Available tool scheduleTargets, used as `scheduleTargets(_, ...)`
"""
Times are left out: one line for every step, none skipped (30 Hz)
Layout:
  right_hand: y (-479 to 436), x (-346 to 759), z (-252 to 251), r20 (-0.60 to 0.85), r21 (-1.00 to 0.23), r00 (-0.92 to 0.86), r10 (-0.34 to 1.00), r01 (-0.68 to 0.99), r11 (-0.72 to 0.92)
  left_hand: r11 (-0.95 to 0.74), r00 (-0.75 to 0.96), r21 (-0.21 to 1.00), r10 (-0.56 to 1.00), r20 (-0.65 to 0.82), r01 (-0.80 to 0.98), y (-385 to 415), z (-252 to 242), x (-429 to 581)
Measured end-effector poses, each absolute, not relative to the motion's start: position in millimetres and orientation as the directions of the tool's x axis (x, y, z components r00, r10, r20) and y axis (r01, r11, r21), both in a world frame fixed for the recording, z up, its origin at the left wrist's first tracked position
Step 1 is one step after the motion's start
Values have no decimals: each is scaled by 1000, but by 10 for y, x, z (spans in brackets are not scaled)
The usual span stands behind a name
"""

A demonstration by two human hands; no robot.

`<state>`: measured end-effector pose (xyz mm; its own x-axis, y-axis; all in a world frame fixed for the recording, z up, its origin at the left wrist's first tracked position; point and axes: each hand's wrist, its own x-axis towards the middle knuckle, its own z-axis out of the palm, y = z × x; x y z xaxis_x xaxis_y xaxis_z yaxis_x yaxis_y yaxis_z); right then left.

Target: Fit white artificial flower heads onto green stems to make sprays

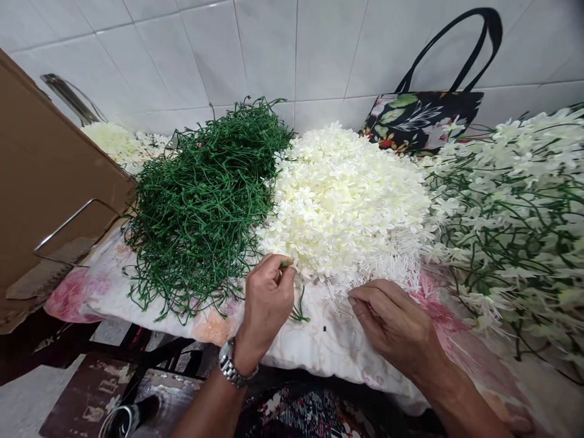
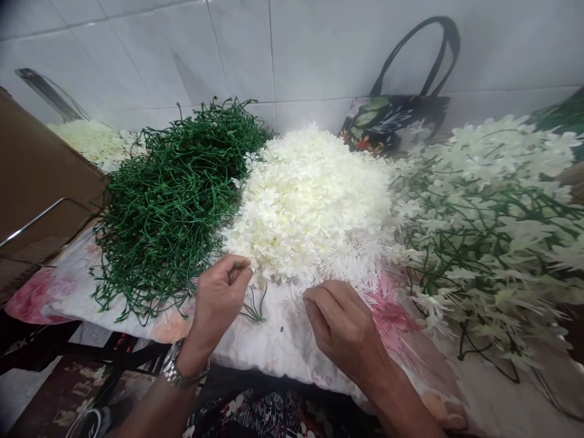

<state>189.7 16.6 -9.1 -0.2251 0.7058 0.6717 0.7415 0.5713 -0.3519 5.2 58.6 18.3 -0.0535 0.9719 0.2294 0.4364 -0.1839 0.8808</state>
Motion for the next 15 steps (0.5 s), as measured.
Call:
scheduleTargets(168, 1897, -86, 674, -362, -220, 705, 734, 575, -143, -77, 923, 980, 181, 358, 575, 188, 40)
scheduleTargets(169, 1896, -74, 675, -375, -213, 707, 725, 577, -103, -92, 956, 987, 132, 276, 565, 190, 29)
scheduleTargets(167, 1891, -51, 673, -392, -207, 710, 714, 580, -66, -97, 979, 992, 86, 191, 554, 192, 18)
scheduleTargets(161, 1883, -16, 667, -414, -201, 717, 700, 581, -36, -93, 994, 995, 46, 107, 542, 193, 8)
scheduleTargets(152, 1870, 32, 660, -440, -194, 726, 684, 582, -15, -84, 1000, 996, 17, 25, 528, 194, -1)
scheduleTargets(138, 1851, 92, 650, -469, -187, 736, 664, 583, 2, -68, 999, 998, -6, -51, 510, 196, -8)
scheduleTargets(122, 1826, 162, 639, -500, -178, 748, 642, 581, 19, -46, 993, 999, -25, -118, 489, 199, -13)
scheduleTargets(105, 1794, 235, 628, -532, -170, 759, 619, 578, 38, -22, 984, 999, -43, -171, 464, 202, -15)
scheduleTargets(88, 1756, 307, 617, -558, -168, 769, 595, 578, 57, 3, 976, 998, -57, -210, 436, 205, -15)
scheduleTargets(74, 1715, 370, 608, -580, -165, 776, 575, 577, 73, 30, 969, 997, -68, -237, 404, 206, -13)
scheduleTargets(64, 1672, 421, 605, -590, -172, 777, 559, 583, 85, 59, 963, 996, -72, -255, 372, 204, -8)
scheduleTargets(58, 1630, 456, 604, -593, -179, 776, 550, 588, 90, 85, 960, 994, -70, -267, 340, 199, -3)
scheduleTargets(55, 1592, 473, 605, -589, -185, 774, 550, 592, 85, 107, 958, 993, -57, -274, 309, 189, 2)
scheduleTargets(54, 1560, 476, 609, -581, -189, 771, 556, 595, 73, 124, 958, 992, -40, -276, 282, 174, 7)
scheduleTargets(53, 1534, 467, 613, -571, -188, 767, 565, 595, 54, 131, 961, 991, -19, -272, 258, 156, 10)
